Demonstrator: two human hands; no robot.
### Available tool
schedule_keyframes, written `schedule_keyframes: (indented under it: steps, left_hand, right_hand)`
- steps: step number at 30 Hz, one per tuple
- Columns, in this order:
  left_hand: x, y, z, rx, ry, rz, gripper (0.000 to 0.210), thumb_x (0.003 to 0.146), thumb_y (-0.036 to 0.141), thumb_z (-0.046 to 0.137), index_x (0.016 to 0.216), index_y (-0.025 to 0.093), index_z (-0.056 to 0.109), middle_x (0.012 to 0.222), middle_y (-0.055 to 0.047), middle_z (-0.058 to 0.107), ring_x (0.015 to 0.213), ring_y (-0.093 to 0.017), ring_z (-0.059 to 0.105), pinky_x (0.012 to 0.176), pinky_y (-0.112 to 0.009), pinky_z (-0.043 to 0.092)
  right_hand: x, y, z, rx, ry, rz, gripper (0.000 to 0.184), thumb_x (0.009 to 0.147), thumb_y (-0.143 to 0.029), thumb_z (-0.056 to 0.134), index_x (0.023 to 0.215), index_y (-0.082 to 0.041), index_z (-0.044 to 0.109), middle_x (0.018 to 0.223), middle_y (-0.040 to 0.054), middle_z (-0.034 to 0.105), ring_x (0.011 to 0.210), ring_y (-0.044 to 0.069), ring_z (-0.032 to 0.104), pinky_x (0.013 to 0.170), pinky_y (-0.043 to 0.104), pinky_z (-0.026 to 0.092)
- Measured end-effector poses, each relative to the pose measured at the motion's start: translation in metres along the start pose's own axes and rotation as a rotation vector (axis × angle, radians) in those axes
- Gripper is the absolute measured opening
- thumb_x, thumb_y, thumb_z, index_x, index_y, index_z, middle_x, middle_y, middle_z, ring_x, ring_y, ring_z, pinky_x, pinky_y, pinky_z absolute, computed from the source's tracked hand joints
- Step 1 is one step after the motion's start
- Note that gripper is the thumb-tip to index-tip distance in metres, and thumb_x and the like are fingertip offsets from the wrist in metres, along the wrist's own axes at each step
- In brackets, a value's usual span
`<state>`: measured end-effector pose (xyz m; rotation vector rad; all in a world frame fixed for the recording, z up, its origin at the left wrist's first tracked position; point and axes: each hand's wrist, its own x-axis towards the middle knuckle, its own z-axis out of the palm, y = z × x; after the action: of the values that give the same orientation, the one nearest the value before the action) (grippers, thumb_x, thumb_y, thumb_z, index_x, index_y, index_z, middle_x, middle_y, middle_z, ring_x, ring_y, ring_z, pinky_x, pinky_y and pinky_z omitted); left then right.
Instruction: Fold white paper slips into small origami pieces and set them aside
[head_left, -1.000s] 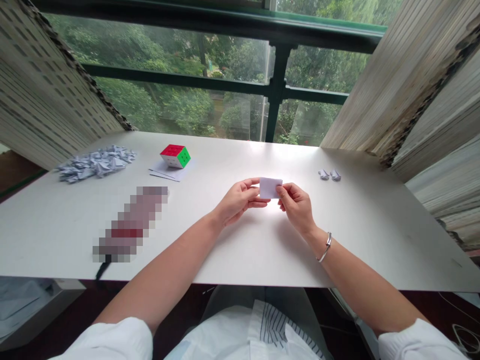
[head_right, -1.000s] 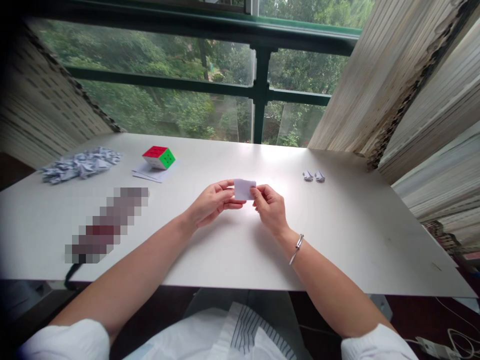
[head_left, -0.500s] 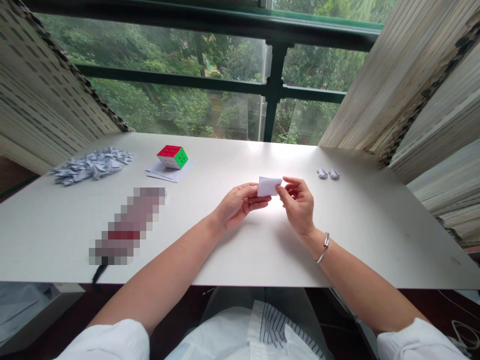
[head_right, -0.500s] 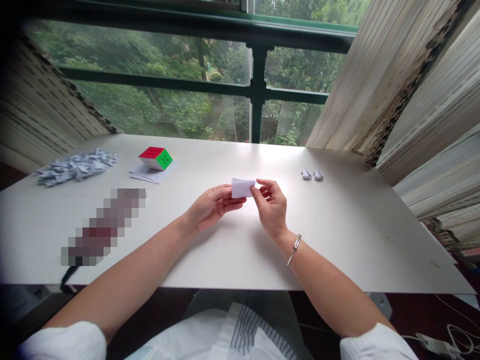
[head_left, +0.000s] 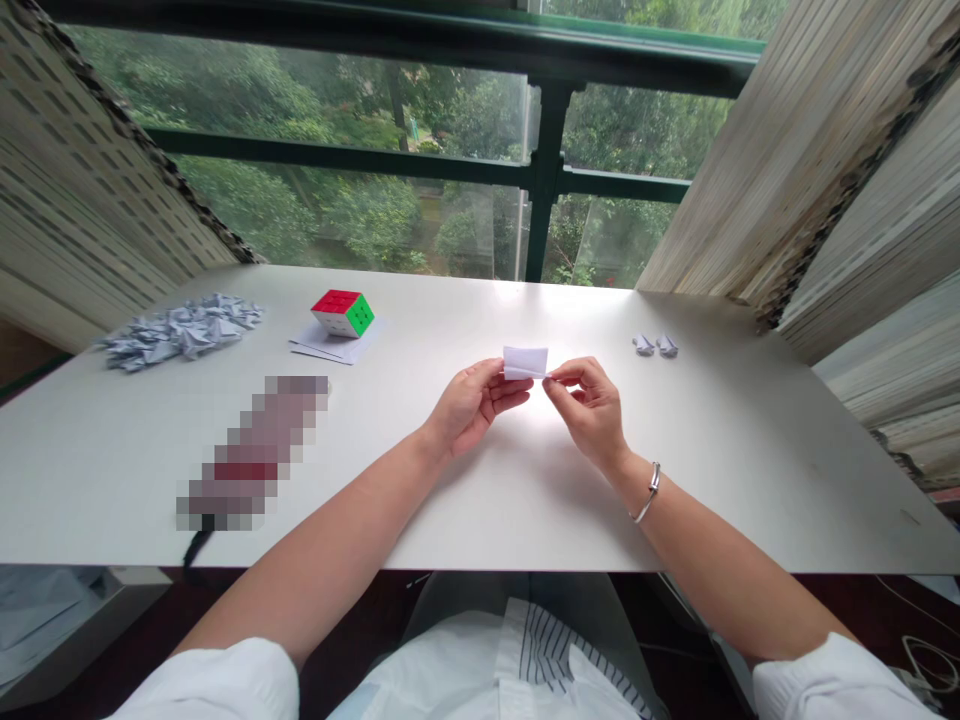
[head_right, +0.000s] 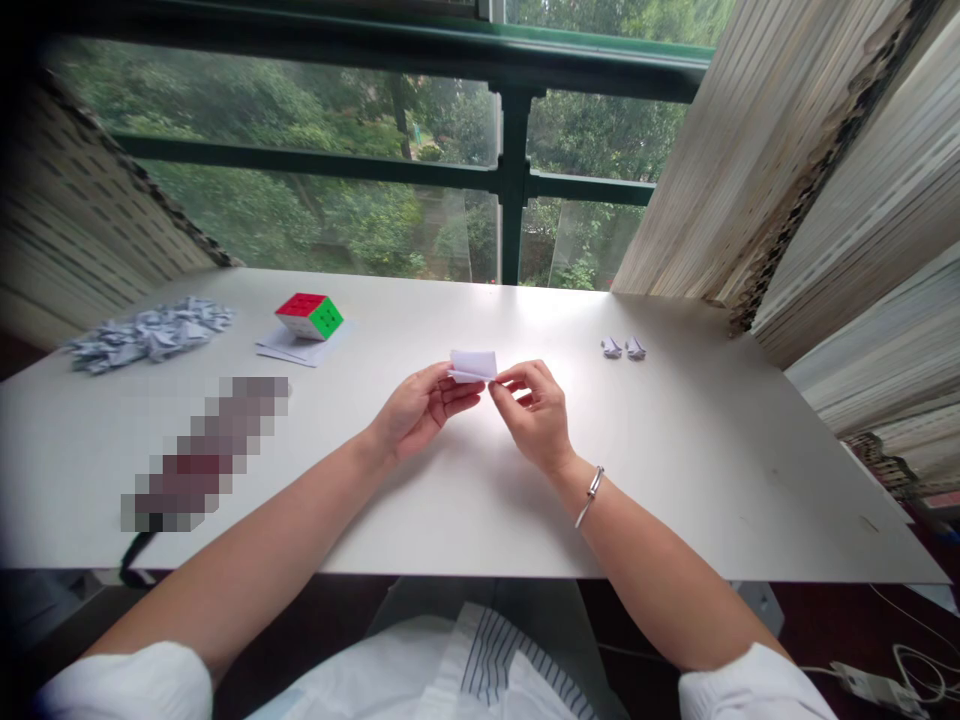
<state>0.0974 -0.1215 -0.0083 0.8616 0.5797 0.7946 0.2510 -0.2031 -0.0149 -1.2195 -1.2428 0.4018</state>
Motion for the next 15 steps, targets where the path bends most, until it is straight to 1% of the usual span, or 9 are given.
schedule_keyframes:
  steps: [2, 4, 6, 8, 10, 12, 15]
  left_hand:
    - [0.000, 0.001, 0.000, -0.037, -0.010, 0.023, 0.025, 0.086, 0.034, 0.063, 0.097, 0.012, 0.067, 0.095, -0.011, 0.074, 0.083, -0.017, 0.070, 0.085, -0.033, 0.056]
    - [-0.001, 0.003, 0.000, -0.039, -0.068, 0.044, 0.032, 0.086, 0.040, 0.063, 0.099, 0.011, 0.067, 0.100, -0.011, 0.073, 0.085, -0.017, 0.070, 0.085, -0.031, 0.056]
    - [-0.003, 0.004, 0.001, -0.004, -0.133, 0.047, 0.037, 0.085, 0.043, 0.065, 0.103, 0.010, 0.067, 0.103, -0.012, 0.072, 0.089, -0.018, 0.069, 0.086, -0.030, 0.054]
    - [-0.004, 0.003, 0.002, 0.047, -0.155, 0.032, 0.035, 0.081, 0.037, 0.071, 0.104, 0.010, 0.067, 0.101, -0.012, 0.072, 0.090, -0.018, 0.069, 0.085, -0.029, 0.053]
    - [-0.004, 0.001, 0.003, 0.104, -0.133, 0.023, 0.031, 0.075, 0.025, 0.075, 0.103, 0.012, 0.068, 0.096, -0.010, 0.073, 0.085, -0.017, 0.069, 0.082, -0.029, 0.053]
    - [-0.004, -0.002, 0.003, 0.164, -0.095, 0.024, 0.030, 0.070, 0.016, 0.074, 0.100, 0.013, 0.069, 0.091, -0.007, 0.073, 0.078, -0.015, 0.068, 0.077, -0.028, 0.053]
    - [-0.003, -0.004, 0.004, 0.205, -0.028, 0.039, 0.028, 0.069, 0.015, 0.070, 0.097, 0.013, 0.070, 0.085, -0.006, 0.073, 0.071, -0.014, 0.066, 0.071, -0.027, 0.053]
  right_hand:
    - [0.000, -0.004, 0.000, -0.032, -0.096, -0.031, 0.010, 0.083, -0.032, 0.065, 0.084, -0.021, 0.064, 0.102, 0.0049, 0.059, 0.078, 0.014, 0.061, 0.053, 0.024, 0.046]
    - [0.000, -0.005, -0.001, -0.066, -0.169, -0.055, 0.010, 0.086, -0.030, 0.059, 0.084, -0.021, 0.065, 0.106, 0.0059, 0.059, 0.080, 0.015, 0.061, 0.054, 0.024, 0.045]
    - [0.001, -0.004, -0.001, -0.101, -0.194, -0.070, 0.018, 0.091, -0.030, 0.052, 0.084, -0.021, 0.067, 0.101, 0.0062, 0.061, 0.083, 0.016, 0.061, 0.059, 0.026, 0.047]
    - [0.002, 0.000, -0.001, -0.117, -0.179, -0.065, 0.024, 0.093, -0.031, 0.048, 0.085, -0.022, 0.068, 0.094, 0.0059, 0.063, 0.082, 0.017, 0.060, 0.061, 0.027, 0.047]
    - [0.002, 0.004, -0.002, -0.101, -0.162, -0.028, 0.021, 0.093, -0.033, 0.051, 0.093, -0.022, 0.068, 0.091, 0.0051, 0.065, 0.076, 0.016, 0.059, 0.058, 0.027, 0.046]
    - [0.003, 0.008, -0.002, -0.081, -0.173, 0.007, 0.019, 0.090, -0.033, 0.055, 0.100, -0.023, 0.068, 0.094, 0.0046, 0.067, 0.073, 0.015, 0.059, 0.058, 0.027, 0.047]
    - [0.003, 0.011, -0.002, -0.075, -0.171, 0.029, 0.020, 0.086, -0.033, 0.062, 0.103, -0.024, 0.066, 0.094, 0.0037, 0.067, 0.072, 0.015, 0.058, 0.061, 0.028, 0.049]
